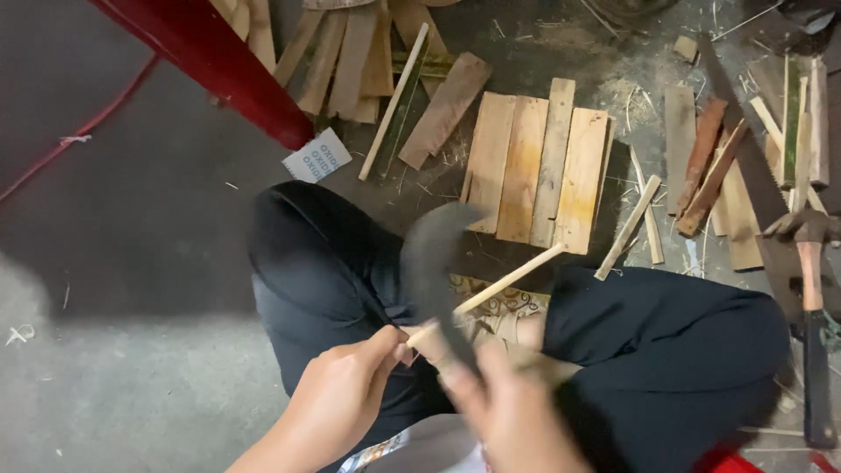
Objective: Shaving and smoothing thin strips of wood or bamboo using a curved blade tool.
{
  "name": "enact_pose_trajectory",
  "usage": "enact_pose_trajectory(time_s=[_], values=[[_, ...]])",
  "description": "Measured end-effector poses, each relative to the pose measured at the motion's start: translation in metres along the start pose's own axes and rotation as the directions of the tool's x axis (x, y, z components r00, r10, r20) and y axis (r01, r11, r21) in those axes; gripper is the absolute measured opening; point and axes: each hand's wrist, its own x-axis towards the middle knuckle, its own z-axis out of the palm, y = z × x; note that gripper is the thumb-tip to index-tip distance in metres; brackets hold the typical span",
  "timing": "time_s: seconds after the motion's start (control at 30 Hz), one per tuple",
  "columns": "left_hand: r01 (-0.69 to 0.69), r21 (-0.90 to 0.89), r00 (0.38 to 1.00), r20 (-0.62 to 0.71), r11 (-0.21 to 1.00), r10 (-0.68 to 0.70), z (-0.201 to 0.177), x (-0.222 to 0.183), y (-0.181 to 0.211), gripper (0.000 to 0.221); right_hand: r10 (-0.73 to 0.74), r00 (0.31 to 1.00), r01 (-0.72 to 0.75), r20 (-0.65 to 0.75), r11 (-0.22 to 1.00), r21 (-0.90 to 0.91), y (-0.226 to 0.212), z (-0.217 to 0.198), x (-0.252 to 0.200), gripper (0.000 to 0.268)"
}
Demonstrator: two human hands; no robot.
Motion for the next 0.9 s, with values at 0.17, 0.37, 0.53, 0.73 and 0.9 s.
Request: enact_pose_trajectory(time_s=[0.17, 0.37, 0.53, 0.73, 0.9], values=[[0.101, -0.045, 0.993, 0.062, 0.994, -0.099, -0.013, -0.004, -0.013, 0.025, 0.461, 0.804, -0.483, -0.376, 0.875, 0.04, 0.189, -0.079, 0.035, 0.052], [0.0, -0.37, 0.999, 0.037, 0.929, 0.015, -0.01, 0.018, 0.014, 0.027, 0.359, 0.791, -0.401, -0.495, 0.916, 0.022, 0.095, -0.067, -0.007, 0.039], [-0.051, -0.255, 0.996, 0.059, 0.966, 0.068, -0.005, 0.019, 0.031, 0.029, 0.525, 0.848, -0.523, 0.074, 0.851, -0.044, 0.004, -0.004, -0.017, 0.053], [-0.231, -0.101, 0.971, -0.089, 0.968, 0.222, 0.0, 0.006, 0.014, 0.025, 0.275, 0.894, -0.225, 0.353, 0.958, -0.177, 0.003, 0.017, -0.02, 0.056], [-0.156, -0.078, 0.985, -0.09, 0.985, 0.149, 0.0, -0.007, 0.001, 0.018, 0.41, 0.881, -0.397, 0.236, 0.912, -0.104, -0.018, -0.015, -0.006, 0.037]])
